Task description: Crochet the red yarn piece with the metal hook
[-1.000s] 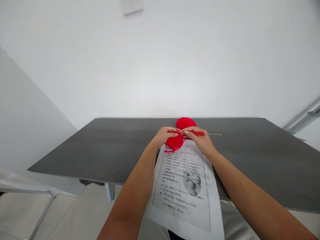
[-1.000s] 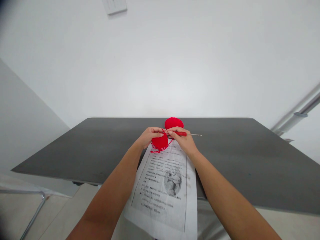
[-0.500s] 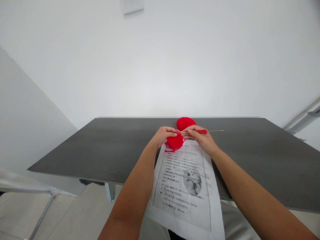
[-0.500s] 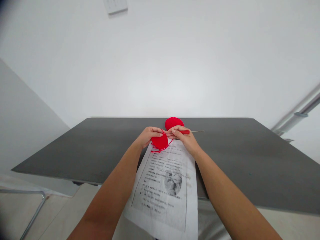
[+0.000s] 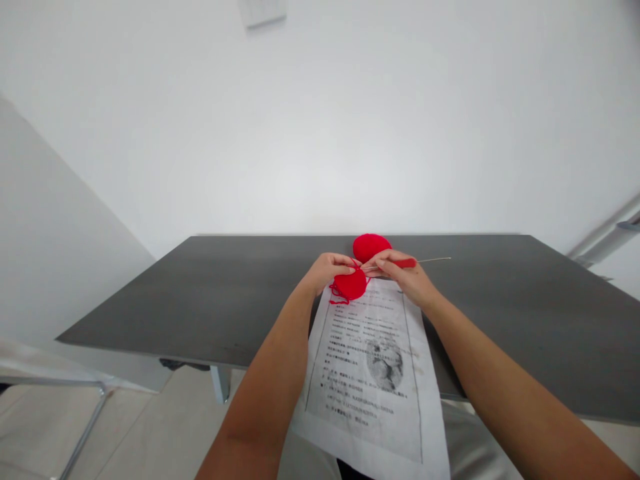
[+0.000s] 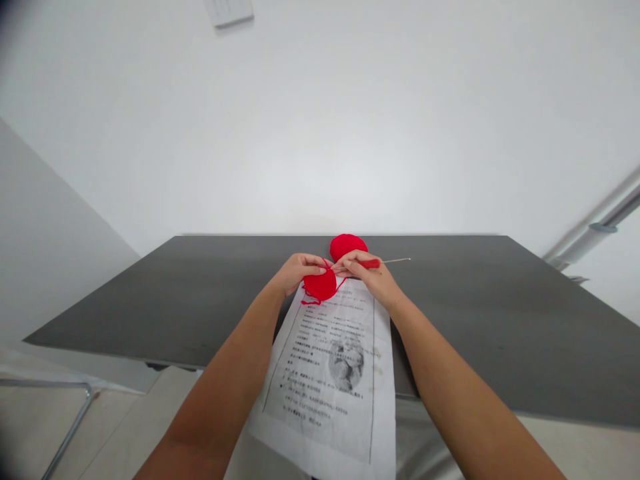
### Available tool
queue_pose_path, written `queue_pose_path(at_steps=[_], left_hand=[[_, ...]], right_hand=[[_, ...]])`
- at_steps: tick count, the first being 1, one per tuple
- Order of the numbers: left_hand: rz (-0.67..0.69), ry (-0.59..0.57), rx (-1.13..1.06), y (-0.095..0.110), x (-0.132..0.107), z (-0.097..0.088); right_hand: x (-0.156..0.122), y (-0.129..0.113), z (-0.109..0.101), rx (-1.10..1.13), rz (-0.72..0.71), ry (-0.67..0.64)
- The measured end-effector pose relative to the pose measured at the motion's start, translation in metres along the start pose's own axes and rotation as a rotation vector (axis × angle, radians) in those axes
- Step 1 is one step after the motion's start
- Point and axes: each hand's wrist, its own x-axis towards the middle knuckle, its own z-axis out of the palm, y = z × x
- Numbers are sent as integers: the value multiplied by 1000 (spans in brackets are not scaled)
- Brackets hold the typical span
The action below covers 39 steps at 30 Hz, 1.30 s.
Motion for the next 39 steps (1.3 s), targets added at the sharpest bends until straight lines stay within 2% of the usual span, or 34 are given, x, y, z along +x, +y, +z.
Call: queue_pose_path(at_steps=[15,21,27,34,39], left_hand=[[107,48,121,-1,2,4],[256,144,404,4,-1,8],[366,158,616,3,1,13],[316,159,487,-2,5,8],[319,167,553,-1,4,4]], right_hand=[[0,2,5,-208,-113,55],[1,2,8,-406,-194,61],[1,3,13,-602,-359,49],[1,6,12,-606,-444,115],[0,7,8,-631,-434,82]])
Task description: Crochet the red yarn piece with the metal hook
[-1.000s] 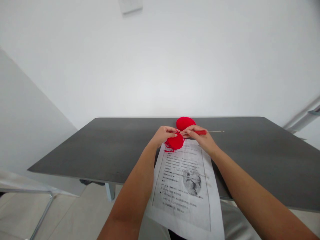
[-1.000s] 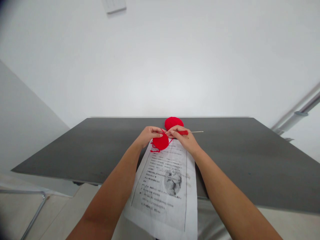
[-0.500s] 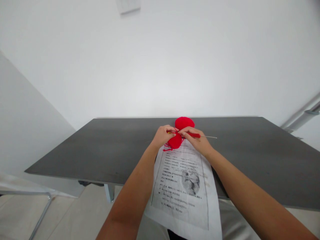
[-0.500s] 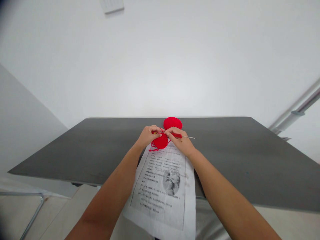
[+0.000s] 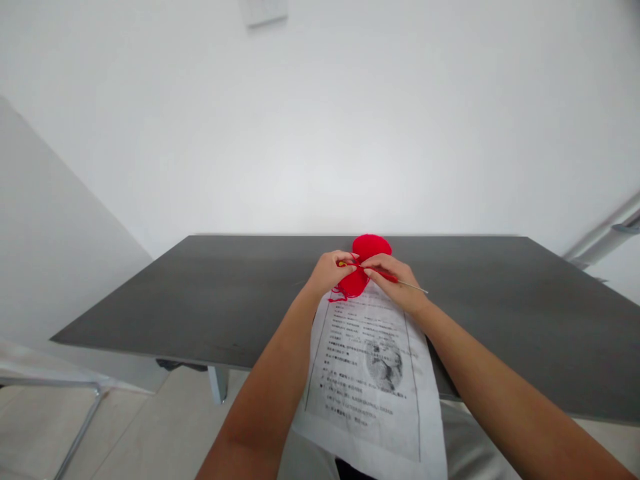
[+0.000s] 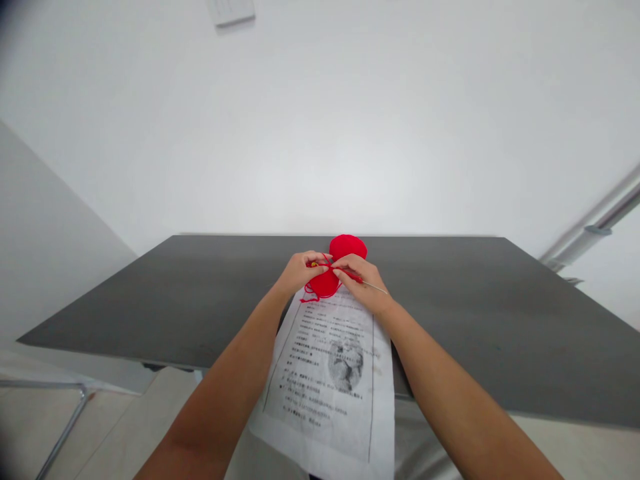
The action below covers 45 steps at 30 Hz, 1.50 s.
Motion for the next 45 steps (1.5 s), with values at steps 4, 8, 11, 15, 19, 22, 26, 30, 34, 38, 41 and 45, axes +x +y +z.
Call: queue_pose_path(at_steps=[4,8,11,15,19,22,26,30,34,38,41,45], left_hand=[[-68,-7,-73,-1,0,-1],[-245,-129,-442,-1,-1,1],[-305,-179,-638,2,-3,3],[-258,-146,-647,1,-3,8],[-170,1,-391,-5,1,13],[-99,94,-134,-6,3,15],[5,124,190,-2,1,16],[55,115,321,0,-1,16],[58,138,264,-2,0,16],[11,161,120,-6,2,17],[-41,131,-2,-8,3,16],[-116,105,-77,-6,4,12]], right_hand=[[0,-1,0,4,43,16],[-1,-2,-1,-2,1,28],[-2,-2,-1,-49,-62,28],[-1,-5,0,-121,-140,6],[1,-6,4,-203,-187,4],[1,-5,6,-248,-198,-15],[0,-5,6,-273,-172,-53],[-1,-2,5,-271,-150,-82],[-2,2,5,-235,-138,-83],[-1,4,5,-168,-116,-82],[-1,1,3,-121,-65,-59],[0,-3,0,-41,82,9]])
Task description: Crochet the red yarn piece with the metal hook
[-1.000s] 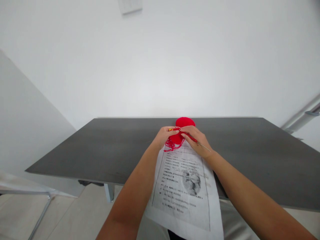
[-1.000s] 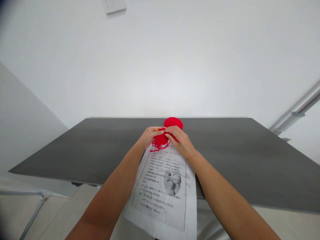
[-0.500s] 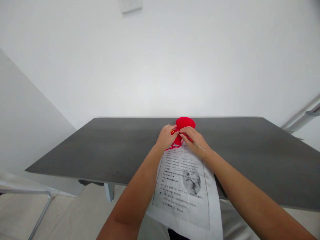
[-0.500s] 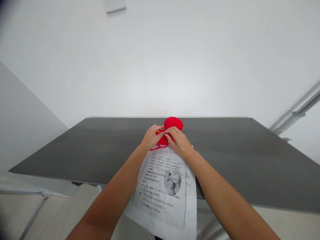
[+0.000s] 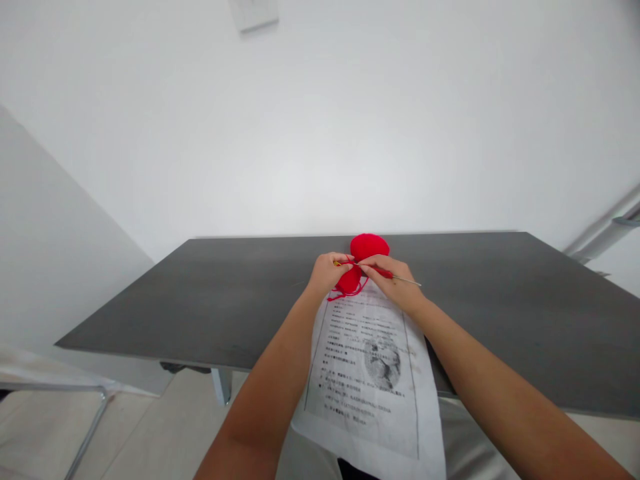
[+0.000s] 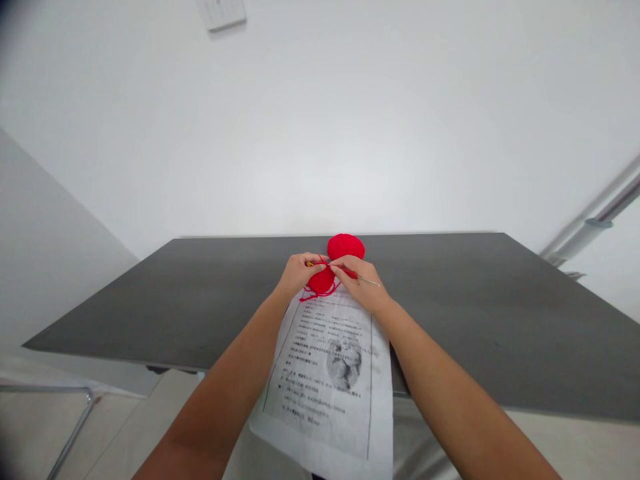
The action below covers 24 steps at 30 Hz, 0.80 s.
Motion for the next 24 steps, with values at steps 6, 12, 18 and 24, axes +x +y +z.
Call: queue_pose_path(at_steps=[6,12,18,24], left_hand=[[-13,-78,74,6,-1,-11],[14,-150,162,3,2,-16],[30,-206,184,-1,3,-18],[59,-220,207,-2,3,-20]], right_hand=[[2,-4,-4,159,183,-14],[3,-2,-8,270,269,-63],[4,3,-10,429,380,-72],[5,-7,-16,128,173,-142]])
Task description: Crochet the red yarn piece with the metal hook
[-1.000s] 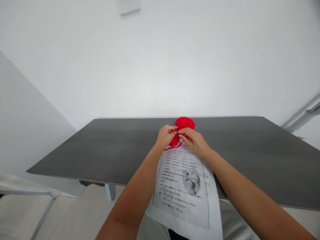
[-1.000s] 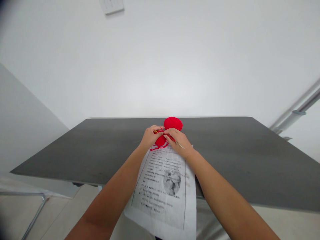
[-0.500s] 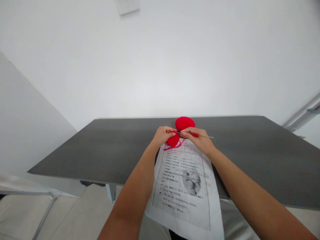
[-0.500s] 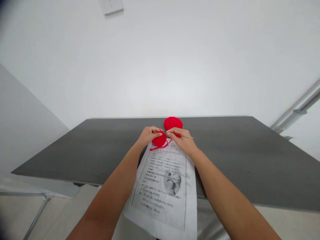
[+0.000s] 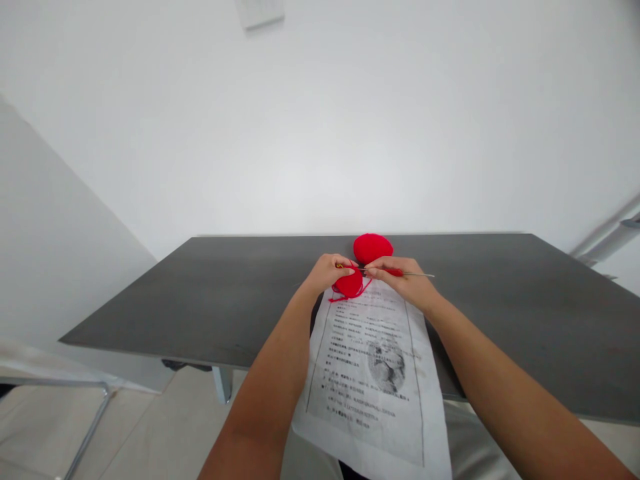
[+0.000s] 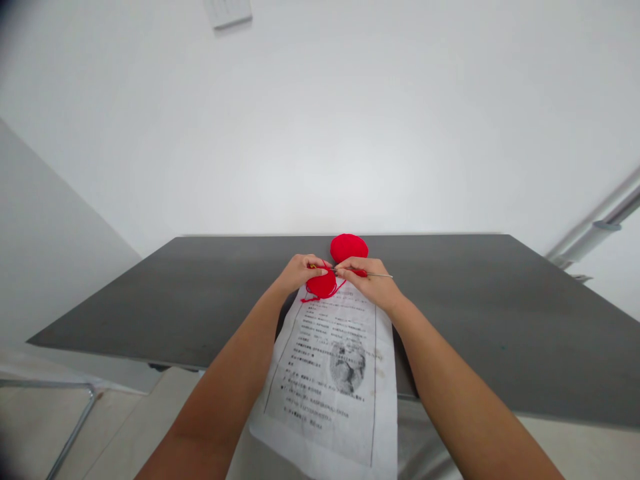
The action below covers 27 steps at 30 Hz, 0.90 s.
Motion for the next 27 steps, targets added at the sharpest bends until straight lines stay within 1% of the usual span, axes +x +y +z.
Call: queue_pose_path(at_steps=[3,10,13,15,17,21,23,25,27], left_hand=[[-4,-1,-15,0,0,0],[-11,-30,-80,-1,0,0],[-8,-33,-104,-2,-1,0],[-4,-36,-125,-2,-1,0],[-1,-33,-133,-2,-1,0],[-2,-24,-123,-2,-1,0],[-5,-21,-124,-2,-1,1],[-8,-17,-129,-2,-1,1],[-24,-22,-140,-2,0,1]], right_hand=[[0,-3,-1,-86,-64,-9],[-1,-2,-2,-223,-221,-51],[-3,-3,-3,-224,-230,-51],[-3,-4,-2,-169,-170,-15],[-3,-4,0,-76,-72,38],[-1,0,7,242,165,144],[1,2,11,387,262,174],[2,3,14,468,321,196],[1,4,16,483,331,216]])
